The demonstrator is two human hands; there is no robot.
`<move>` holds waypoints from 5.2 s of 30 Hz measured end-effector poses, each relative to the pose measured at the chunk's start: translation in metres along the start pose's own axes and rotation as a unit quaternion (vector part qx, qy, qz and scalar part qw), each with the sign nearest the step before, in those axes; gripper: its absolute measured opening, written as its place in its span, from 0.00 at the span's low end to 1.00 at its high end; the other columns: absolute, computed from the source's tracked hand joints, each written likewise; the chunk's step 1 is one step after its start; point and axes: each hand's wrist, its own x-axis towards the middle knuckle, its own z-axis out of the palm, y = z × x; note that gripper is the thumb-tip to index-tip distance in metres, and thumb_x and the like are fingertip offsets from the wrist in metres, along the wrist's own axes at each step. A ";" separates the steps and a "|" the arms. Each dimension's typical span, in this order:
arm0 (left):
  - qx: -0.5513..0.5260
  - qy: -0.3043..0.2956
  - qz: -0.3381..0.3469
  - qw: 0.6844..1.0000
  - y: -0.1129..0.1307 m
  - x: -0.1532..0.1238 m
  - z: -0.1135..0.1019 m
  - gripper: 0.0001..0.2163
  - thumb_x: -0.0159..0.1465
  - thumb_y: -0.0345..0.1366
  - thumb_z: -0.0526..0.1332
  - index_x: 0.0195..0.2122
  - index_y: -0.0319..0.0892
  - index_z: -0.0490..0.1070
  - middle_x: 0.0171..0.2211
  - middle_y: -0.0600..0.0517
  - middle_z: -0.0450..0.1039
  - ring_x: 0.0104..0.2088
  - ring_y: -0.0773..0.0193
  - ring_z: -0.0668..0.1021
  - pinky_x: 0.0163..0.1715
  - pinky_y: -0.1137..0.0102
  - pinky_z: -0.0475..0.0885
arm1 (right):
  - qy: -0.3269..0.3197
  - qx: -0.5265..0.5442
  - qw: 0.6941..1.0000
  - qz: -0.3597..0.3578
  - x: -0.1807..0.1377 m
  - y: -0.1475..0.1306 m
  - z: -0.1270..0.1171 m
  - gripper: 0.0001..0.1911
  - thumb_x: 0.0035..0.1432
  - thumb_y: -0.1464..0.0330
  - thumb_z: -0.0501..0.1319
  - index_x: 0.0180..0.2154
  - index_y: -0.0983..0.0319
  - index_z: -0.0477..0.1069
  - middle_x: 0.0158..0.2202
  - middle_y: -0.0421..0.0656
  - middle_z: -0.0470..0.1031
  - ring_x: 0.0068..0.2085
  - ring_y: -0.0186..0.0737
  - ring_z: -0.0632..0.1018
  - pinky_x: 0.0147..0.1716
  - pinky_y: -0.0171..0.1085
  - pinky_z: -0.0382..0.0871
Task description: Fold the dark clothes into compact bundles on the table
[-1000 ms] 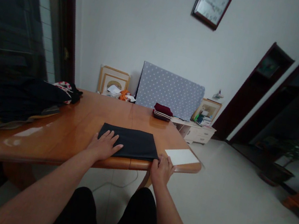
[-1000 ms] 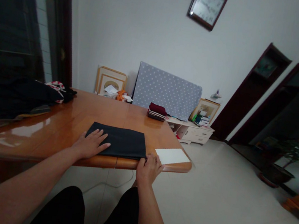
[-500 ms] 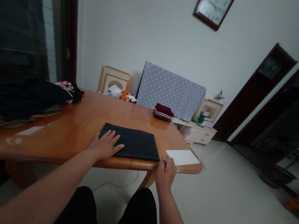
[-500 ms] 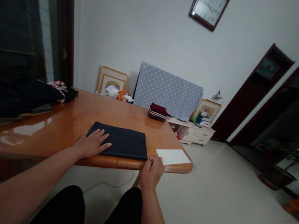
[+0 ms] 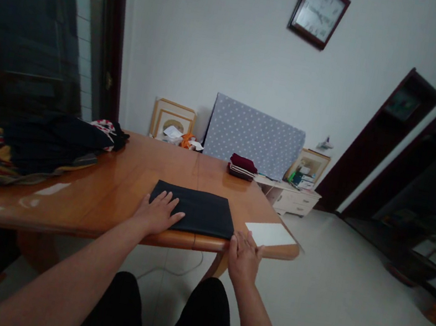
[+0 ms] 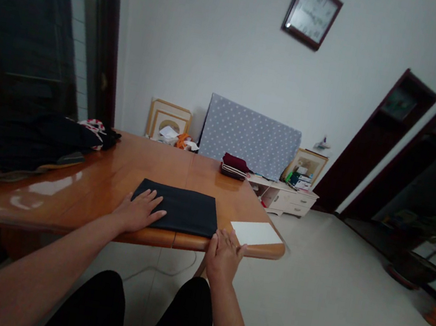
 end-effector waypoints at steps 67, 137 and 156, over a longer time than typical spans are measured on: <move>-0.057 0.015 0.101 0.993 0.018 0.041 -0.015 0.26 0.71 0.50 0.42 0.63 0.47 0.65 0.67 0.46 0.60 0.68 0.49 0.57 0.65 0.47 0.47 | -0.318 0.460 0.754 0.344 0.106 0.004 0.013 0.15 0.56 0.63 0.65 0.24 0.62 0.64 0.19 0.40 0.68 0.18 0.30 0.68 0.14 0.28 0.52; -0.284 0.201 0.009 0.937 -0.012 0.040 -0.013 0.18 0.69 0.42 0.51 0.51 0.40 0.74 0.50 0.43 0.76 0.53 0.55 0.76 0.56 0.60 0.67 | -0.239 0.350 0.856 0.295 0.106 -0.007 0.015 0.12 0.57 0.60 0.62 0.32 0.63 0.72 0.27 0.45 0.74 0.27 0.39 0.75 0.27 0.36 0.68; -0.038 0.002 -0.011 0.999 -0.027 0.089 0.006 0.34 0.66 0.61 0.47 0.62 0.40 0.65 0.67 0.36 0.57 0.69 0.43 0.54 0.64 0.43 0.43 | -0.321 -0.101 0.940 0.057 0.130 -0.010 0.050 0.33 0.69 0.52 0.40 0.69 0.60 0.49 0.71 0.49 0.48 0.70 0.56 0.49 0.62 0.69 0.40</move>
